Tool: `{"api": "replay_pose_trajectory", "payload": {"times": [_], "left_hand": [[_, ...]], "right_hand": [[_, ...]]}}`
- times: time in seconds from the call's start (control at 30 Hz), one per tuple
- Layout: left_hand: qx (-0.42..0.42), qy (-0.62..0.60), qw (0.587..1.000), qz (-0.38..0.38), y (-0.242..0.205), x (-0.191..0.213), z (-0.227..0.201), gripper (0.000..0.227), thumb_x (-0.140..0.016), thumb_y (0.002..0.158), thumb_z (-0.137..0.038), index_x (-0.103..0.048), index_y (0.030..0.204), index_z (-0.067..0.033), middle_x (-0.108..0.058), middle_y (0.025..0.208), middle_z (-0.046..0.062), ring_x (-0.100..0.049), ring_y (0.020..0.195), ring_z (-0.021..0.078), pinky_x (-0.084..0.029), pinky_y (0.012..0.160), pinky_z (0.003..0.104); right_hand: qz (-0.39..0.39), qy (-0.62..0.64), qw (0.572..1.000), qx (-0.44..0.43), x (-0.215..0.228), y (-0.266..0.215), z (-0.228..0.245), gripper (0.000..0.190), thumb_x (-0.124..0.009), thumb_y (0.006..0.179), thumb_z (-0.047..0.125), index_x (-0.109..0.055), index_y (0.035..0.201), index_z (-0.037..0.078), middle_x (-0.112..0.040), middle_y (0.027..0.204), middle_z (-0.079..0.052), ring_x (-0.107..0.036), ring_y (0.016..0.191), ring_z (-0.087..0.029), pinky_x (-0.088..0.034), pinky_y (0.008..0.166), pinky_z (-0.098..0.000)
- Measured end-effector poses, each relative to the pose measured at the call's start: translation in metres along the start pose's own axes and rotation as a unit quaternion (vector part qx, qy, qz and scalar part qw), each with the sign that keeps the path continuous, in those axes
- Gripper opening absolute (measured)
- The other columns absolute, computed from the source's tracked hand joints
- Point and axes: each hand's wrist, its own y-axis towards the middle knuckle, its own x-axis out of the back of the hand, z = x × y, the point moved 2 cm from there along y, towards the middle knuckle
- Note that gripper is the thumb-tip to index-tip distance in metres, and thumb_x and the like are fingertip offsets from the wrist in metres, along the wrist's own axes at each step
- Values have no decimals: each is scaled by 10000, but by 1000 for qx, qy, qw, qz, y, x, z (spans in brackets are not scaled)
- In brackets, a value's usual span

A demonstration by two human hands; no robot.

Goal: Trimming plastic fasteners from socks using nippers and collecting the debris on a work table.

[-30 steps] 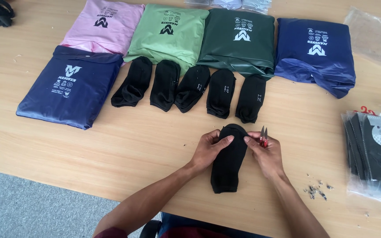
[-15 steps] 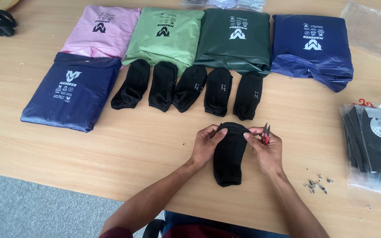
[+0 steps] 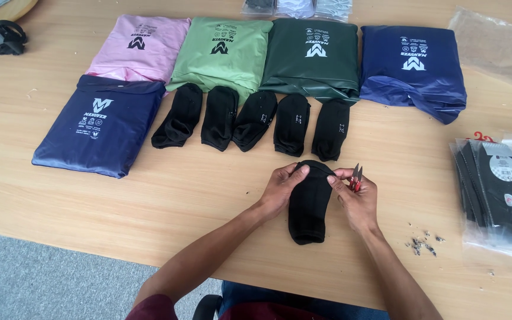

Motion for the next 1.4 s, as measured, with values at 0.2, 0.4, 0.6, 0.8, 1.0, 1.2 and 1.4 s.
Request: {"api": "replay_pose_trajectory", "payload": {"times": [0.2,0.4,0.6,0.8,1.0,1.2,1.4], "left_hand": [[-1,72,997,36,9,13,17,124,-777,921,-191,-716,891,-87,-716,733,63,-699,747,90,-580,613,219],[30,50,998,34,15,27,30,154,-749,947,-219,-731,940,-66,-745,775,84,-724,753,100,-608,630,230],[42,23,997,57,16,29,40,183,-752,948,-227,-726,909,-50,-727,721,91,-730,686,120,-602,563,221],[49,46,995,67,13,23,30,198,-752,943,-233,-722,873,-50,-711,678,98,-722,640,127,-590,517,219],[48,66,993,80,18,32,47,210,-744,949,-235,-726,885,-35,-715,671,106,-718,614,130,-584,508,219],[42,84,992,82,19,34,48,216,-750,942,-240,-719,877,-37,-705,653,103,-710,606,125,-577,495,219],[35,84,993,79,17,32,46,201,-757,929,-225,-707,845,-50,-689,629,91,-699,598,114,-566,485,210]], "right_hand": [[19,-120,992,35,-3,1,34,188,-792,912,83,-710,1056,-7,-627,785,-113,-497,528,-57,-390,418,-189],[69,-359,928,79,34,16,35,208,-539,1107,259,-638,1151,81,-687,883,-189,-620,658,-314,-503,635,-445],[114,-349,913,176,46,15,16,111,-773,919,205,-772,1019,157,-667,735,-75,-589,606,-209,-490,591,-332],[149,-323,911,209,38,15,26,128,-801,884,176,-794,1002,124,-663,724,-66,-585,581,-183,-473,554,-304],[163,-319,908,217,37,12,30,135,-798,894,134,-770,1014,82,-662,762,-108,-601,596,-239,-479,574,-334],[165,-332,902,222,41,13,23,154,-802,896,154,-774,1023,72,-680,792,-102,-636,633,-254,-489,591,-336],[168,-334,897,236,39,12,27,113,-793,920,115,-762,1006,49,-677,787,-108,-634,609,-271,-475,545,-331]]}}
